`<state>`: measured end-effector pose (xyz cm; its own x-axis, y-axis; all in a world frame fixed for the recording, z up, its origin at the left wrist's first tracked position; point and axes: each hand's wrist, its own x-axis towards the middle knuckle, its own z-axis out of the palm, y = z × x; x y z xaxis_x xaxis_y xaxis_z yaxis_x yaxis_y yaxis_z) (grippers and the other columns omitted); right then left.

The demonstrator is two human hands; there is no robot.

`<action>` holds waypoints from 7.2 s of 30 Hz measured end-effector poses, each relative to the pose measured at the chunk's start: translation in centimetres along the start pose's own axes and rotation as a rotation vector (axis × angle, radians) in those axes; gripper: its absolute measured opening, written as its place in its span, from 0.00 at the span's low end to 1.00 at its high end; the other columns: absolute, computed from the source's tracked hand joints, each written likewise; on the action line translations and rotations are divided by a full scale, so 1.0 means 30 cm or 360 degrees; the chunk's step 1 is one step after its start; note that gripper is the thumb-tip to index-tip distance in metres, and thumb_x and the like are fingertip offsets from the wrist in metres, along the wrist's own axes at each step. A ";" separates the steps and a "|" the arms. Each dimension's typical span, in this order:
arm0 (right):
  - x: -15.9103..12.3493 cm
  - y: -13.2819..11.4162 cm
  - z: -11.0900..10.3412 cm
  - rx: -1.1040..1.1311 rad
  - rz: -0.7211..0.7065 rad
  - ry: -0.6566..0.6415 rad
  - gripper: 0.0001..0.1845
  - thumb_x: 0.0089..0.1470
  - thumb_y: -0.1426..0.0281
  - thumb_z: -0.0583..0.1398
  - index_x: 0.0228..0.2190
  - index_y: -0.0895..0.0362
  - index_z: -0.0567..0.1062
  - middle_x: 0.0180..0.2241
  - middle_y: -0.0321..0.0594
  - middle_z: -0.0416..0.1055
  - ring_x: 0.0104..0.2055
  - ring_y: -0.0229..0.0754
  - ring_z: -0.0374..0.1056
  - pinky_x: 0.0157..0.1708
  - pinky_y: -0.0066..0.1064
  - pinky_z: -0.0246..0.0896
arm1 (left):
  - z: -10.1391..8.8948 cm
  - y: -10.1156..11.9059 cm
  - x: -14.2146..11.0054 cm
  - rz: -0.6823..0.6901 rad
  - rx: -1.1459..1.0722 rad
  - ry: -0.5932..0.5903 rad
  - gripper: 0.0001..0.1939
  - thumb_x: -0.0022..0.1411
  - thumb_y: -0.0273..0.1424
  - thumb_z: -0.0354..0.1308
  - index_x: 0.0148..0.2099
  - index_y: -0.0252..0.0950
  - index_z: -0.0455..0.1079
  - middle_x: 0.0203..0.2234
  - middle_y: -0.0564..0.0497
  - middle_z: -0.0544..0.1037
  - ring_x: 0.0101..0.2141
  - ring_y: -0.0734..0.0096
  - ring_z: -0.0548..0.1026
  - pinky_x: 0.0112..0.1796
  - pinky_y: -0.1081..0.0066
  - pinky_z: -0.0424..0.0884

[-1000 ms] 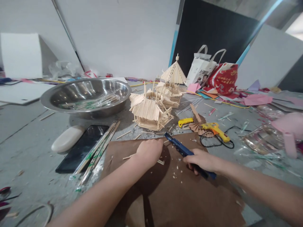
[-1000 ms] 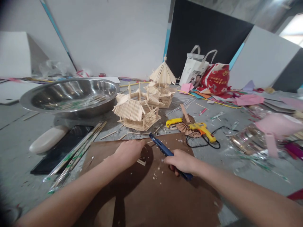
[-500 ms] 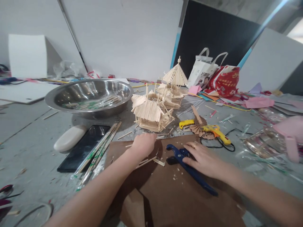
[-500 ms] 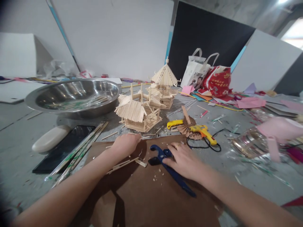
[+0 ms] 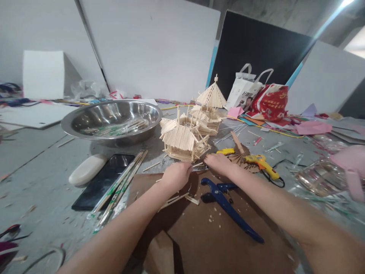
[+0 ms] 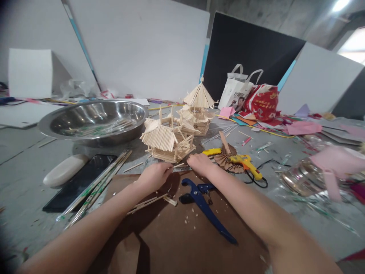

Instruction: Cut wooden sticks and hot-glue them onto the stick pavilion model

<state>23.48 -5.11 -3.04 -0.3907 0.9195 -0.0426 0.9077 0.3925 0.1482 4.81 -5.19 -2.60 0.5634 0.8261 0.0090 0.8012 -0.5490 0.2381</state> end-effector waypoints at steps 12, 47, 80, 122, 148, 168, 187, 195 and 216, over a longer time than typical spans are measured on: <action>-0.103 -0.043 -0.016 0.2230 0.0660 0.0518 0.10 0.46 0.63 0.52 0.27 0.57 0.62 0.23 0.34 0.67 0.17 0.31 0.61 0.18 0.25 0.57 | -0.036 0.051 -0.008 0.0067 -0.0742 0.0098 0.15 0.57 0.32 0.40 0.33 0.35 0.67 0.19 0.52 0.70 0.23 0.75 0.66 0.26 0.76 0.59; -0.170 -0.117 -0.071 0.1119 0.0160 0.0881 0.16 0.50 0.63 0.51 0.40 0.55 0.68 0.31 0.38 0.71 0.31 0.36 0.65 0.32 0.26 0.57 | -0.019 0.108 -0.026 -0.0213 -0.2341 0.0084 0.14 0.46 0.39 0.56 0.27 0.31 0.64 0.14 0.58 0.62 0.13 0.86 0.57 0.14 0.80 0.52; -0.369 0.218 -0.138 0.2417 0.1042 0.0662 0.09 0.35 0.67 0.62 0.23 0.56 0.69 0.19 0.33 0.68 0.22 0.35 0.65 0.23 0.25 0.58 | -0.005 0.090 -0.036 -0.0085 -0.1310 0.0315 0.15 0.55 0.36 0.44 0.20 0.34 0.59 0.14 0.57 0.64 0.19 0.78 0.61 0.24 0.77 0.56; -0.181 -0.032 -0.169 0.0584 0.0430 0.0759 0.12 0.44 0.60 0.56 0.26 0.54 0.74 0.21 0.39 0.72 0.29 0.45 0.68 0.25 0.32 0.61 | 0.025 0.052 -0.012 -0.0008 -0.1168 0.0344 0.16 0.55 0.35 0.43 0.19 0.34 0.58 0.11 0.57 0.60 0.17 0.81 0.56 0.20 0.78 0.51; -0.178 -0.060 -0.161 0.0312 0.0410 0.0784 0.17 0.50 0.57 0.50 0.26 0.56 0.71 0.22 0.41 0.69 0.27 0.43 0.65 0.23 0.30 0.53 | 0.019 0.048 -0.005 -0.0024 -0.1236 0.0343 0.16 0.53 0.36 0.44 0.18 0.34 0.61 0.11 0.57 0.61 0.16 0.81 0.57 0.20 0.78 0.52; -0.182 -0.035 -0.140 0.0400 0.0436 0.1030 0.17 0.48 0.58 0.51 0.29 0.57 0.71 0.27 0.43 0.71 0.30 0.42 0.67 0.31 0.31 0.60 | -0.012 0.028 0.074 -0.0336 -0.2283 0.0048 0.12 0.46 0.38 0.56 0.24 0.33 0.63 0.07 0.60 0.59 0.10 0.85 0.52 0.13 0.79 0.45; -0.175 -0.048 -0.115 0.0306 0.0191 0.1017 0.12 0.48 0.61 0.54 0.27 0.58 0.68 0.24 0.40 0.69 0.23 0.38 0.64 0.21 0.28 0.58 | -0.029 0.025 0.096 -0.0667 -0.2863 -0.0212 0.11 0.42 0.33 0.60 0.23 0.34 0.60 0.06 0.63 0.55 0.06 0.87 0.47 0.10 0.81 0.39; -0.169 -0.047 -0.115 0.0266 0.0180 0.0955 0.13 0.50 0.62 0.52 0.26 0.59 0.68 0.25 0.41 0.68 0.23 0.37 0.63 0.20 0.27 0.57 | -0.033 0.042 0.096 -0.0670 -0.2891 -0.0130 0.14 0.41 0.33 0.60 0.20 0.34 0.56 0.06 0.63 0.56 0.06 0.87 0.47 0.10 0.80 0.39; -0.170 -0.045 -0.120 0.0076 0.0164 0.1044 0.15 0.51 0.62 0.50 0.26 0.59 0.70 0.23 0.41 0.68 0.24 0.38 0.64 0.23 0.29 0.56 | -0.035 0.066 0.070 -0.0715 -0.3304 -0.0084 0.04 0.46 0.27 0.54 0.27 0.32 0.64 0.07 0.61 0.58 0.08 0.87 0.50 0.12 0.79 0.43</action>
<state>23.70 -10.40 0.55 -0.3000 0.7562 0.5816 0.9453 0.3175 0.0747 7.38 -4.41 -1.10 0.4781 0.8045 -0.3523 -0.4645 0.5721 0.6760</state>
